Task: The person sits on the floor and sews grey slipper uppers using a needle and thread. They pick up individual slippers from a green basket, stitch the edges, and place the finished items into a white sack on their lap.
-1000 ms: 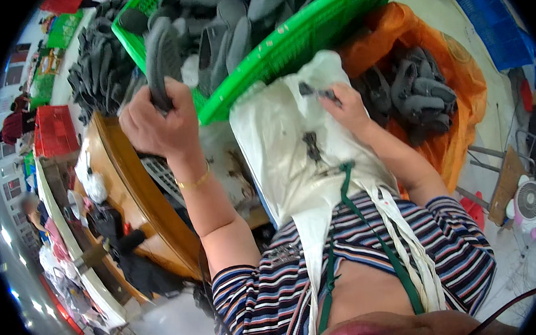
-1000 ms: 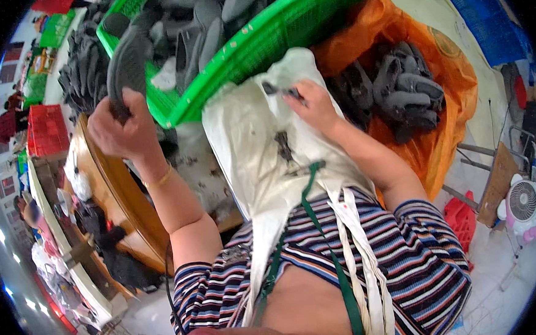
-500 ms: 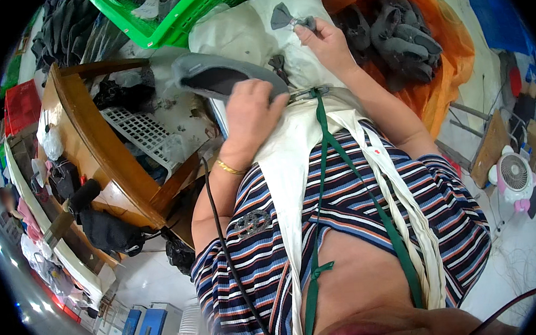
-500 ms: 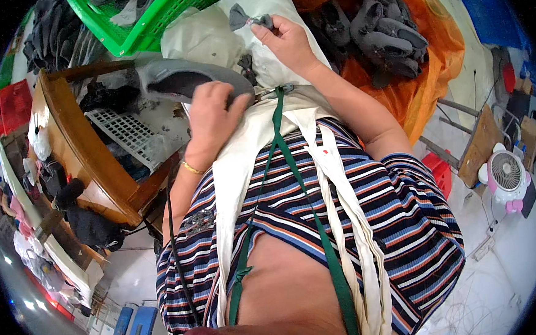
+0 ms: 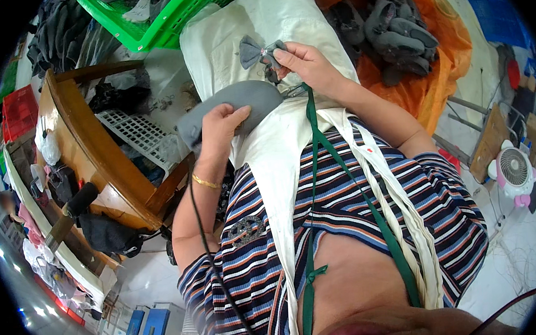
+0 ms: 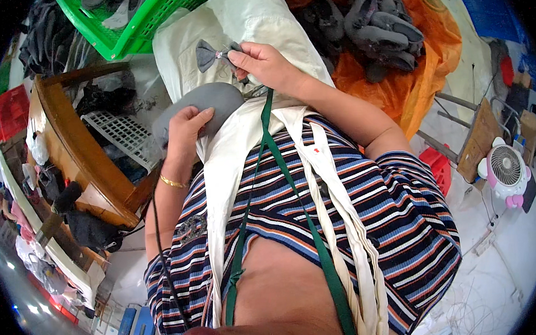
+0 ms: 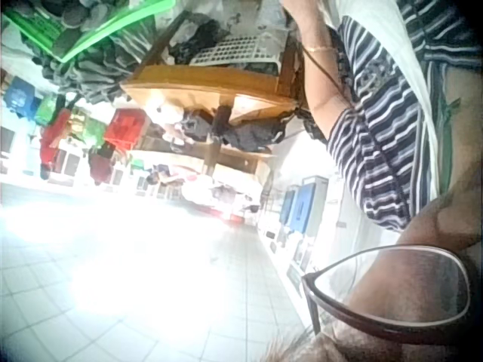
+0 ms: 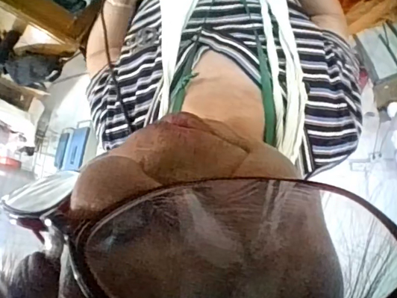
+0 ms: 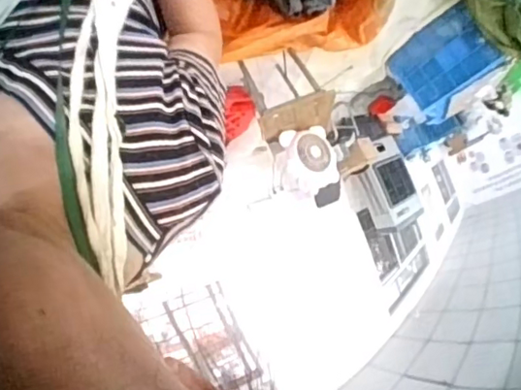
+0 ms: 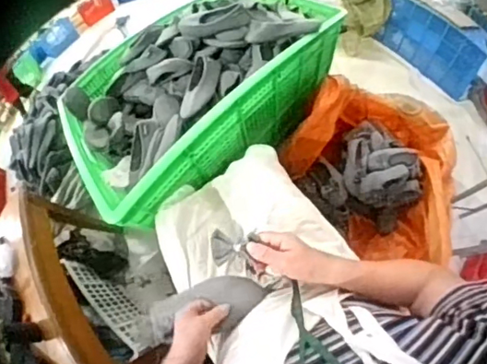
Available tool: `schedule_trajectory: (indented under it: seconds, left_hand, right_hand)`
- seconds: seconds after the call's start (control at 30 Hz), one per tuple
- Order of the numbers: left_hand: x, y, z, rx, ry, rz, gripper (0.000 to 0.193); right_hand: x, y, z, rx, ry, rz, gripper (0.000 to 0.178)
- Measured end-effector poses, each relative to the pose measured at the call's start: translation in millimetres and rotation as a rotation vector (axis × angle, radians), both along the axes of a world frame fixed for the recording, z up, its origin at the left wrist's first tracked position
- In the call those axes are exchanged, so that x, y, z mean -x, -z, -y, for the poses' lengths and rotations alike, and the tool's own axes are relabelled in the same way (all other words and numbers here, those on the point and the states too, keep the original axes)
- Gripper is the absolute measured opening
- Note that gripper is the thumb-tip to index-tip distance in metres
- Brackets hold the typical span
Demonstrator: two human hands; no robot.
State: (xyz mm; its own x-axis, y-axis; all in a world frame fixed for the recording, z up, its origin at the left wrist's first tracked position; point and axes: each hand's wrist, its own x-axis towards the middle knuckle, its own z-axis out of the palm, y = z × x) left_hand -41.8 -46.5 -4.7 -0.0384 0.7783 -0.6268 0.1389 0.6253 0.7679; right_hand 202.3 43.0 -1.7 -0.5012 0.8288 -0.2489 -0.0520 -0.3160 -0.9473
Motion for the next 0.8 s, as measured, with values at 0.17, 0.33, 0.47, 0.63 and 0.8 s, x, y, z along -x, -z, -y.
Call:
schedule_trajectory:
  seconds: [0.17,0.33,0.47,0.63,0.8]
  left_hand:
    - [-14.7,-16.8,-1.4,-0.123,-0.565,0.374,0.009]
    - [-31.0,-13.6,-12.5,-0.246,-0.614,0.741,0.016]
    - [-38.9,-3.9,-13.2,-0.238,-0.652,0.887,0.019]
    - [-40.5,-8.5,-22.2,-0.117,-0.682,0.797,0.021]
    - [-41.2,-16.8,-31.5,-0.075,-0.686,0.775,0.029]
  right_hand:
    - [18.3,-16.2,-1.9,0.040,0.063,-0.144,0.034]
    - [50.6,-10.0,-0.6,0.039,0.036,-0.164,0.035]
    - [64.3,16.6,9.7,-0.049,-0.062,0.082,0.032]
    - [60.2,12.4,13.5,-0.745,-0.162,0.338,0.027]
    - [32.7,-7.5,12.9,-0.629,-0.134,0.318,0.022]
